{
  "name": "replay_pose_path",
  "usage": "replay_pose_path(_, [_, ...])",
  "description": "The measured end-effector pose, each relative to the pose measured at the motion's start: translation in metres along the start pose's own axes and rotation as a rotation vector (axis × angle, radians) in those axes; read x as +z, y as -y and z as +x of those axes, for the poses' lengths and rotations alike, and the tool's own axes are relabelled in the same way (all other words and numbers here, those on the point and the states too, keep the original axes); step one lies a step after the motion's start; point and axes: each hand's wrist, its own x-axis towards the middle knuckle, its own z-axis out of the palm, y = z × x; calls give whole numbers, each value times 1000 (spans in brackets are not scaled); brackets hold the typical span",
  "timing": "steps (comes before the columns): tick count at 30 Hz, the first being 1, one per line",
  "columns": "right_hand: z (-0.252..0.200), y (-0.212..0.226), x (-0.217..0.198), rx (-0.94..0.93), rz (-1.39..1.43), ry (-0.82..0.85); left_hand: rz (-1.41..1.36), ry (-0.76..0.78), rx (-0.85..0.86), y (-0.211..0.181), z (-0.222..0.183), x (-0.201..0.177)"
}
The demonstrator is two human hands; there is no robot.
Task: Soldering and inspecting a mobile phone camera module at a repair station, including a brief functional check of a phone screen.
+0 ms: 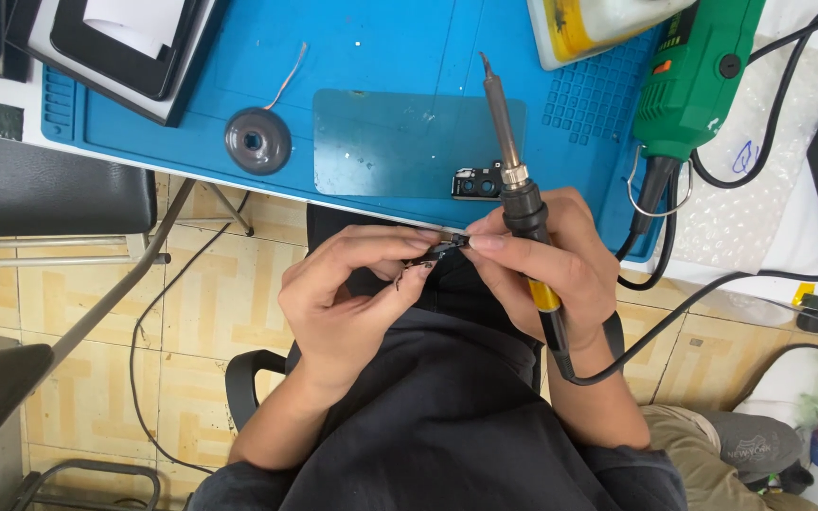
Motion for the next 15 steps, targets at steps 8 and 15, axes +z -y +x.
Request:
replay_pose_path(8, [5,2,-1,-23,73,33,-23,18,-36,0,-1,-1])
replay_pose_path(15, [-2,-3,-3,61,270,66,-165,60,-190,2,-2,-4])
